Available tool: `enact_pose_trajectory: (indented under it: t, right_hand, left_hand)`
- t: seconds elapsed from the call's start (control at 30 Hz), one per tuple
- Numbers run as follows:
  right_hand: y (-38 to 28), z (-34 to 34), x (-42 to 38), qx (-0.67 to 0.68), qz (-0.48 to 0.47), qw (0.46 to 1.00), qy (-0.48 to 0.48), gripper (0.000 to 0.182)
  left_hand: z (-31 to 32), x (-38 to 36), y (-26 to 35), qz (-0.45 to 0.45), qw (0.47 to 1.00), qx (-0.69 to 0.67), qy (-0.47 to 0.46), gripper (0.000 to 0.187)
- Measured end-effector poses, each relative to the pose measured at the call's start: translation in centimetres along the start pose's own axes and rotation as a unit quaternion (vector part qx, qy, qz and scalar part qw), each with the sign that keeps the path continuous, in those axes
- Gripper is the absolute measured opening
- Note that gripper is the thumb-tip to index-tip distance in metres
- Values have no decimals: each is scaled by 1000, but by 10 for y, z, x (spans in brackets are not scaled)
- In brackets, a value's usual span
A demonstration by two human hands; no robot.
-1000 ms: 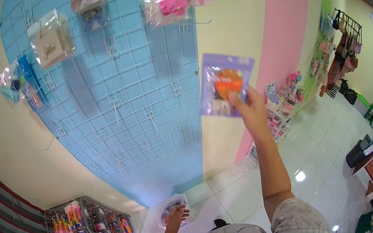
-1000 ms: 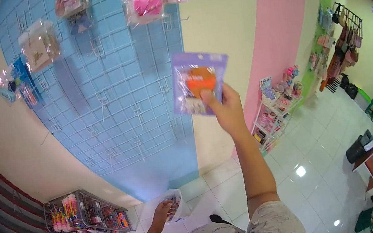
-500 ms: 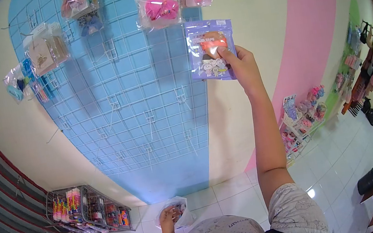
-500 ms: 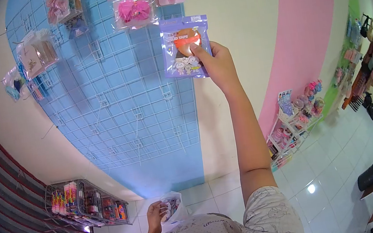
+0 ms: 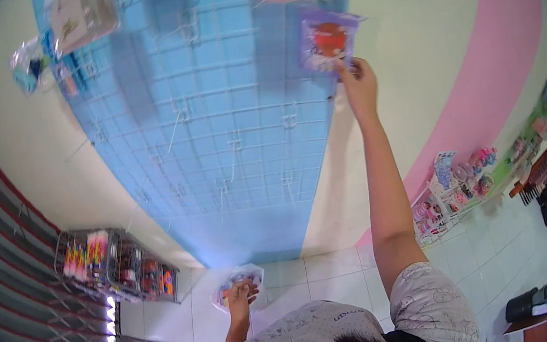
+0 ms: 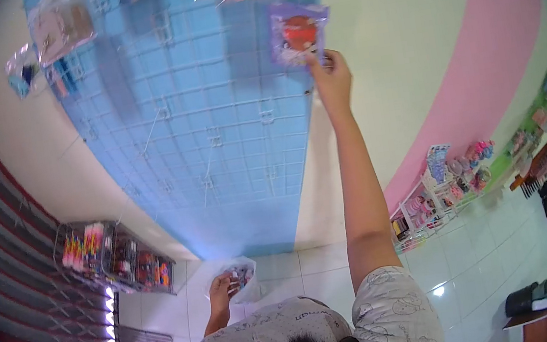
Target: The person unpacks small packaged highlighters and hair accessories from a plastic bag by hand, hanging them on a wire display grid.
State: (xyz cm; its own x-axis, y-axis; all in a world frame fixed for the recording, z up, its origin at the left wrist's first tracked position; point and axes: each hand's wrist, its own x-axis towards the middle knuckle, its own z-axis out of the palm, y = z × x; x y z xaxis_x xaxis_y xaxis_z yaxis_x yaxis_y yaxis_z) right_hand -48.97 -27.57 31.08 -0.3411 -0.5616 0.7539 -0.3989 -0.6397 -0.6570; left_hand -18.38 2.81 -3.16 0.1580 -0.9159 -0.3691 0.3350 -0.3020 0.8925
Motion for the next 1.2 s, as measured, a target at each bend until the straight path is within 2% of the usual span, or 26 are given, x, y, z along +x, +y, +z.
enact_pose_trajectory:
  t: [0.07,0.13,0.17,0.2,0.23,0.27,0.33,0.37,0.4,0.47,0.5,0.57,0.67,0.73,0.8,0.87,0.9,0.93,0.97,1.0,1.03,1.1,1.2]
  right_hand:
    - [9,-11,-31,30,60,998,16,32]
    - [45,-24,-73,102,127,984,65,24]
    - [52,-34,-104,62,163,982,68,24]
    - [63,-40,-139,43,208,972,95,23]
    - [89,-48,-182,74,255,957,118,19]
    - [108,-54,-229,41,330,938,100,19]
    - [199,-75,-354,-77,438,896,9,17]
    - [194,-67,-424,-57,435,898,-22,17]
    - [190,-67,-477,-59,523,836,-156,21]
    - [147,-31,-549,-136,631,682,-343,28]
    - [133,-6,-578,-127,657,641,-376,30]
    - [132,52,-640,-126,678,599,-407,29]
    - [175,137,-741,-22,632,603,-487,25]
    - [231,181,-812,-80,460,639,-611,20]
    - [269,222,-863,-210,278,668,-657,16]
    - [314,243,-902,-164,142,701,-679,21]
    - [326,258,-917,-186,190,684,-679,24]
    - [334,272,-932,-207,239,665,-677,28]
    - [350,276,-952,-204,50,661,-720,33]
    - [371,278,-975,-205,-149,657,-710,40]
    - [368,284,-982,-221,-207,652,-695,40]
    - [359,290,-997,-270,-221,645,-680,41]
    - [348,294,-1016,-346,-180,643,-659,42]
  left_hand:
    - [-15,5,-8,0,1000,7,19,23]
    - [-31,-4,-1,-13,999,9,45,25]
    - [-38,-10,9,-25,998,5,62,26]
    - [-54,-9,1,2,997,17,70,26]
    - [-73,-13,-11,25,996,33,78,26]
    - [-87,-23,-12,1,995,4,104,25]
    - [-119,-21,-20,-41,988,-33,148,23]
    - [-138,-23,-33,-73,982,-44,167,21]
    - [-155,-22,-42,-109,976,-50,184,22]
    - [-180,-21,-62,-133,967,-45,214,22]
    - [-196,-14,-73,-139,962,-42,230,22]
    - [-229,5,-119,-112,963,-51,240,22]
    - [-262,34,-175,-126,952,-100,260,19]
    - [-271,51,-210,-142,936,-135,293,19]
    - [-275,60,-243,-156,921,-180,308,16]
    - [-274,49,-296,-162,905,-250,303,15]
    - [-277,50,-292,-198,907,-242,283,15]
    - [-275,47,-306,-189,913,-227,280,15]
    - [-275,40,-317,-179,920,-211,276,15]
    - [-279,36,-323,-196,906,-272,256,15]
    - [-283,35,-327,-220,905,-258,258,15]
    - [-289,33,-328,-266,898,-230,265,15]
    - [-296,36,-325,-254,903,-204,281,17]
